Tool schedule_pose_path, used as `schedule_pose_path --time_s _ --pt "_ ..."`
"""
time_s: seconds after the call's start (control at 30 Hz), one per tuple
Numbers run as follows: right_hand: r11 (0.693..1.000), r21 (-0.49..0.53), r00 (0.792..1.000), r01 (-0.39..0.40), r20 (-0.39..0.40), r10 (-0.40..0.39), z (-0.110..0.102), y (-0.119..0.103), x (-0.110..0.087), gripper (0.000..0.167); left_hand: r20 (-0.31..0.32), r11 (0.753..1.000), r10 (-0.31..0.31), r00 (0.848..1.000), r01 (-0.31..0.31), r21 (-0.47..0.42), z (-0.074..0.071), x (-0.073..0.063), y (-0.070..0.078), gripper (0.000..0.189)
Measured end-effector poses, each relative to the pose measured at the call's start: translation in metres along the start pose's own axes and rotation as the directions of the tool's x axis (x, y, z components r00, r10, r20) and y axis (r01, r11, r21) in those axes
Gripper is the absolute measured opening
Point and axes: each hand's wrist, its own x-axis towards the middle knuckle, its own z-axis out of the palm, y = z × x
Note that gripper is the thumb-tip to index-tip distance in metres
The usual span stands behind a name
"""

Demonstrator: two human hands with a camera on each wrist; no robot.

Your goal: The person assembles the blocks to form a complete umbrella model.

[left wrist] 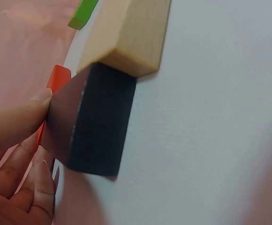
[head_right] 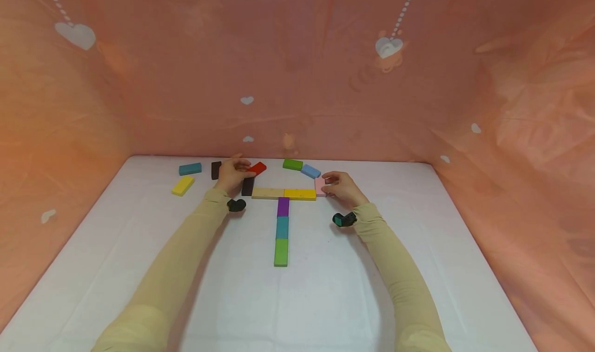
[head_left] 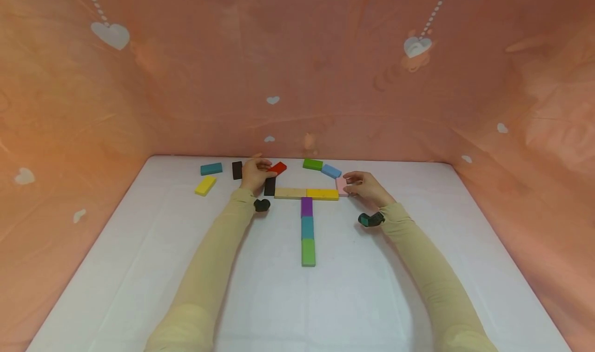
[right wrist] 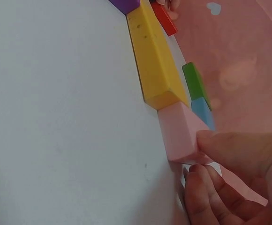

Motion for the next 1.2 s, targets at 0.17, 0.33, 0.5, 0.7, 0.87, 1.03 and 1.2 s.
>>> schedule_pose_path --time_s 0.17,0.33,0.5,0.7,0.87,1.03,1.2 --pt "1.000 0.013 1.000 -0.008 0.001 0.008 0.0007 0.0001 -0.0001 0.044 -0.002 1.000 -0.002 1.000 0.002 0.012 -0.0003 0.0007 -0.0017 0.034" --pt "1.000 0.015 1.000 0.006 -0.002 -0.006 0.0014 -0.0020 -0.0020 0.044 -0.004 1.000 -0.009 1.000 0.009 0.012 0.0002 0.0019 -0.0031 0.033" --pt "0.998 0.057 1.000 0.015 0.007 -0.015 0.0014 -0.0027 -0.0052 0.043 0.005 1.000 0.005 1.000 -0.005 0.027 -0.0005 0.0032 -0.0054 0.033" --pt "0.998 0.060 1.000 0.020 0.000 -0.020 0.0020 -0.0012 -0.0044 0.042 0.008 1.000 0.005 1.000 -0.005 0.027 -0.0009 0.0025 -0.0053 0.034" --pt "0.998 0.060 1.000 0.029 0.008 -0.029 0.0009 0.0001 -0.0028 0.044 0.003 1.000 -0.004 1.000 0.004 0.017 -0.0017 0.0008 -0.0036 0.035" --pt "0.998 0.051 0.999 0.036 0.014 -0.036 0.0005 0.0004 -0.0018 0.046 -0.008 1.000 -0.009 1.000 0.009 -0.001 -0.0030 -0.0014 -0.0006 0.038" --pt "0.998 0.048 1.000 0.027 0.011 -0.028 0.0005 0.0005 -0.0013 0.044 0.002 1.000 -0.015 1.000 0.015 0.005 -0.0047 -0.0001 -0.0017 0.038"
